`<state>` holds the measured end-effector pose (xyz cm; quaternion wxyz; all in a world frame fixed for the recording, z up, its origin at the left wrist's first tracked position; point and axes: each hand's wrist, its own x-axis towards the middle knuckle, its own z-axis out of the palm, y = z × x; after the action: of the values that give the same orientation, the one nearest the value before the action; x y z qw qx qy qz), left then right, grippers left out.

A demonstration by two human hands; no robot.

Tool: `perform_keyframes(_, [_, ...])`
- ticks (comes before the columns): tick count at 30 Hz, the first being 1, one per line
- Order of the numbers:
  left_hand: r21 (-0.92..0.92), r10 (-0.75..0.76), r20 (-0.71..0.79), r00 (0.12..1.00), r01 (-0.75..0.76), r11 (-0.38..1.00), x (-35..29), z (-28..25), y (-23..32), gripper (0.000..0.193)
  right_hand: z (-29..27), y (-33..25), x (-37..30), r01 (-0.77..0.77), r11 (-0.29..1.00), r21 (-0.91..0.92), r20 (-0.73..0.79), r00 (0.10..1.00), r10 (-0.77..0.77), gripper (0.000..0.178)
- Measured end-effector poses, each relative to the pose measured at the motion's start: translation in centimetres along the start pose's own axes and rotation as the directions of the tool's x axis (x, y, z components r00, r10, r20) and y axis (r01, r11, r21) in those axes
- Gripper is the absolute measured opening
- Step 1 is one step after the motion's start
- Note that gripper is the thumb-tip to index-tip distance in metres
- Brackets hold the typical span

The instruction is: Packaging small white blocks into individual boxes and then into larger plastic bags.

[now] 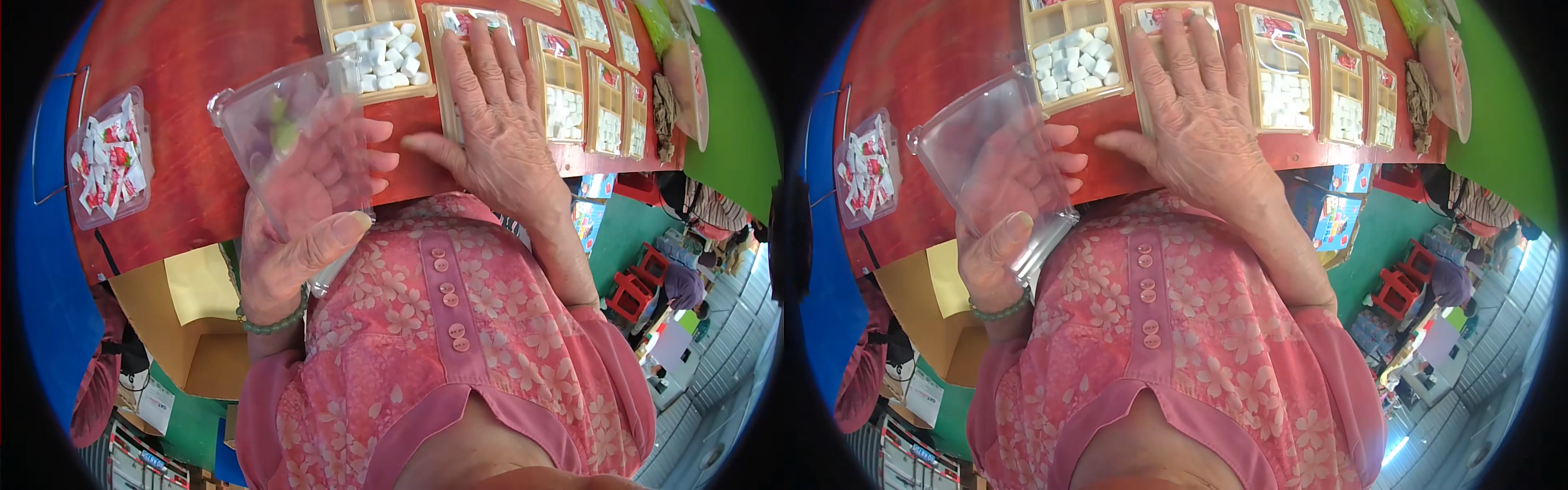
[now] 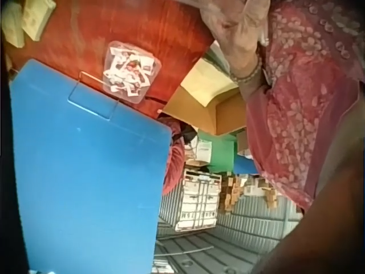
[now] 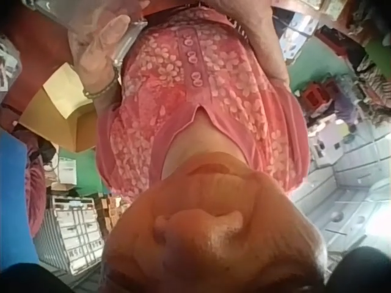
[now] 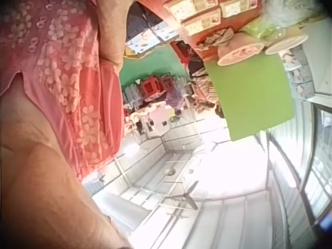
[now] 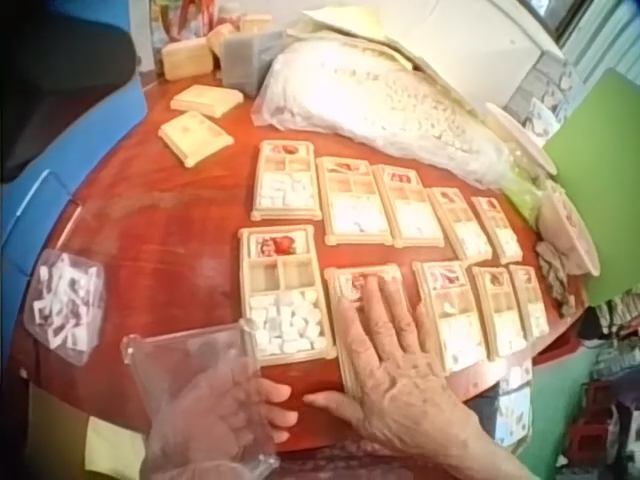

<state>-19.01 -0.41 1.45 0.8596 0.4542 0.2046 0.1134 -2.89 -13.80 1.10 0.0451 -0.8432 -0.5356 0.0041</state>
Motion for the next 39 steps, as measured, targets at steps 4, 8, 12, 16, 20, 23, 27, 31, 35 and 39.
perform_keyframes(4, [0.001, 0.008, 0.012, 1.000, -0.008, 1.000, 0.2, 0.2, 0.1, 0.092, 5.5, 3.3, 2.5, 0.290, 0.927, -0.237, -0.626, 0.684, -0.374, 0.070])
perform_keyframes(8, [0.005, 0.020, 0.040, 0.999, -0.021, 1.000, 0.2, -0.2, -0.1, 0.092, 2.4, 0.6, 1.1, 0.073, 0.967, -0.246, -0.458, 0.870, -0.182, 0.073])
perform_keyframes(12, [-0.079, 0.031, 0.121, 0.992, -0.021, 0.997, 0.2, -1.1, -0.3, 0.084, 0.8, 0.1, 0.2, -0.102, 0.994, -0.041, -0.004, 0.995, 0.102, 0.088])
perform_keyframes(16, [-0.141, 0.048, 0.175, 0.983, -0.024, 0.990, 0.2, -1.4, -0.5, 0.082, 0.5, 0.3, -0.2, -0.089, 0.996, 0.004, 0.022, 0.996, 0.089, 0.089])
perform_keyframes(20, [-0.146, 0.047, 0.138, 0.989, -0.026, 0.989, -0.3, -1.3, -0.5, 0.086, -0.5, 0.8, -0.4, -0.098, 0.993, 0.065, 0.086, 0.992, 0.093, 0.086])
perform_keyframes(23, [-0.155, 0.104, 0.153, 0.983, -0.081, 0.985, -0.4, -1.7, -0.7, 0.089, -1.6, 0.8, -0.2, -0.079, 0.996, 0.037, 0.080, 0.994, 0.076, 0.082])
perform_keyframes(27, [-0.180, 0.138, 0.073, 0.988, -0.123, 0.976, -1.1, -1.8, -0.4, 0.091, -2.0, 0.3, 1.5, -0.039, 0.999, -0.033, -0.076, 0.996, 0.036, 0.073])
perform_keyframes(31, [-0.194, 0.182, -0.017, 0.983, -0.182, 0.964, -1.3, -1.9, -0.1, 0.093, -1.7, -0.6, 3.1, 0.021, 0.999, 0.046, -0.089, 0.996, -0.016, 0.070])
perform_keyframes(35, [-0.149, 0.216, -0.033, 0.976, -0.218, 0.964, -1.6, -2.6, 0.1, 0.094, -0.2, -1.6, 3.3, 0.060, 0.997, 0.055, -0.062, 0.996, -0.057, 0.071])
perform_keyframes(39, [-0.104, 0.227, -0.100, 0.969, -0.238, 0.966, -2.6, -2.7, 1.0, 0.097, 0.6, -3.8, 3.5, 0.102, 0.988, 0.118, -0.102, 0.991, -0.091, 0.074])
